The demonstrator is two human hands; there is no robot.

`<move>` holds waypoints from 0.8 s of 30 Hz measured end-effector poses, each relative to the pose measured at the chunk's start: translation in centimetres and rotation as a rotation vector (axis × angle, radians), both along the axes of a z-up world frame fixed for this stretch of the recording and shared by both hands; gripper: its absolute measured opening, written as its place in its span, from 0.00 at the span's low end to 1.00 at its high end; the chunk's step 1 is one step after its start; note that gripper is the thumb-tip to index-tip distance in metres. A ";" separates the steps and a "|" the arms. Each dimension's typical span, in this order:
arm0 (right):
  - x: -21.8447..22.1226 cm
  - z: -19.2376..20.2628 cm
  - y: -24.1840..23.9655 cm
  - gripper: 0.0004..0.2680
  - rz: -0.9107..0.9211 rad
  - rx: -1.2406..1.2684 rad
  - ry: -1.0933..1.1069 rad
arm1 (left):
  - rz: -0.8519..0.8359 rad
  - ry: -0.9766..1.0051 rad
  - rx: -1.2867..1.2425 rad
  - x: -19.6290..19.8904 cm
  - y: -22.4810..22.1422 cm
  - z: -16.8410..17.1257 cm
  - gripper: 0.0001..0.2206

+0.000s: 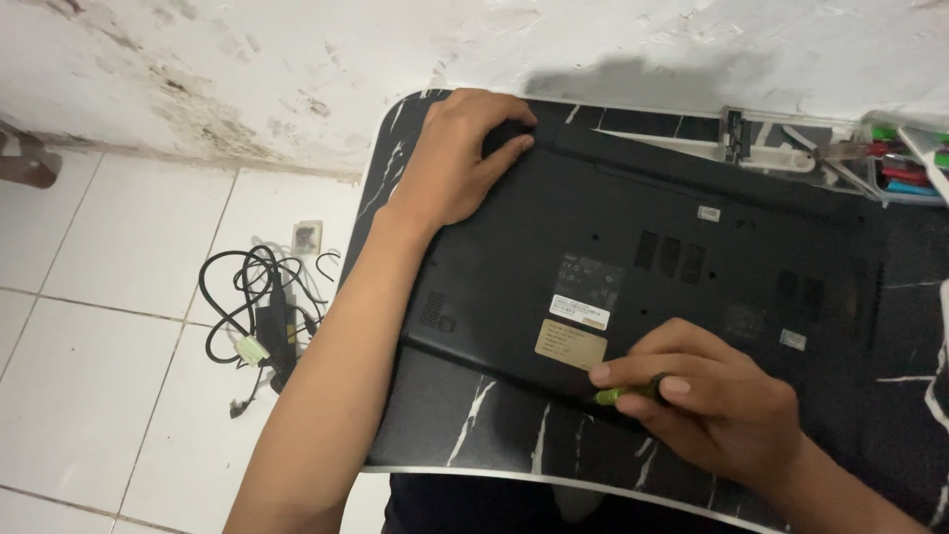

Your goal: Removing screws and prying open the bottom cover of a laptop for repair.

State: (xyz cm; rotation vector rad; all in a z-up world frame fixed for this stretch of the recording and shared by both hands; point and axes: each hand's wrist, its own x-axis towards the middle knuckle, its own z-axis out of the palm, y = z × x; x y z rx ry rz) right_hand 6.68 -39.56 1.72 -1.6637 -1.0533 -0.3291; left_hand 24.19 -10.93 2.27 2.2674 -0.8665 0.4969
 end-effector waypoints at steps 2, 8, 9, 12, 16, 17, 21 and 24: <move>-0.1 -0.2 0.1 0.24 0.008 0.015 0.013 | 0.002 0.001 -0.003 0.0 0.0 -0.1 0.06; 0.2 0.7 0.0 0.26 0.048 -0.098 -0.066 | 0.014 0.033 -0.013 0.0 0.1 -0.3 0.06; 0.1 0.6 -0.1 0.27 0.039 -0.108 -0.089 | 0.009 0.028 -0.014 0.0 0.1 -0.3 0.06; -0.1 0.4 -0.3 0.26 0.030 -0.127 -0.117 | 0.003 0.018 -0.019 0.0 0.0 -0.3 0.06; 0.1 0.8 0.1 0.24 0.040 -0.110 -0.149 | 0.001 0.021 -0.015 0.0 0.1 -0.1 0.05; 0.0 0.9 0.0 0.24 0.040 -0.110 -0.152 | 0.001 0.019 -0.015 0.1 0.1 -0.2 0.05; -0.1 0.5 0.0 0.26 -0.003 -0.118 -0.133 | -0.007 0.016 -0.016 0.0 0.1 -0.3 0.06; -0.3 0.8 0.2 0.26 -0.043 -0.131 -0.133 | -0.006 0.023 -0.018 -0.1 0.1 -0.1 0.06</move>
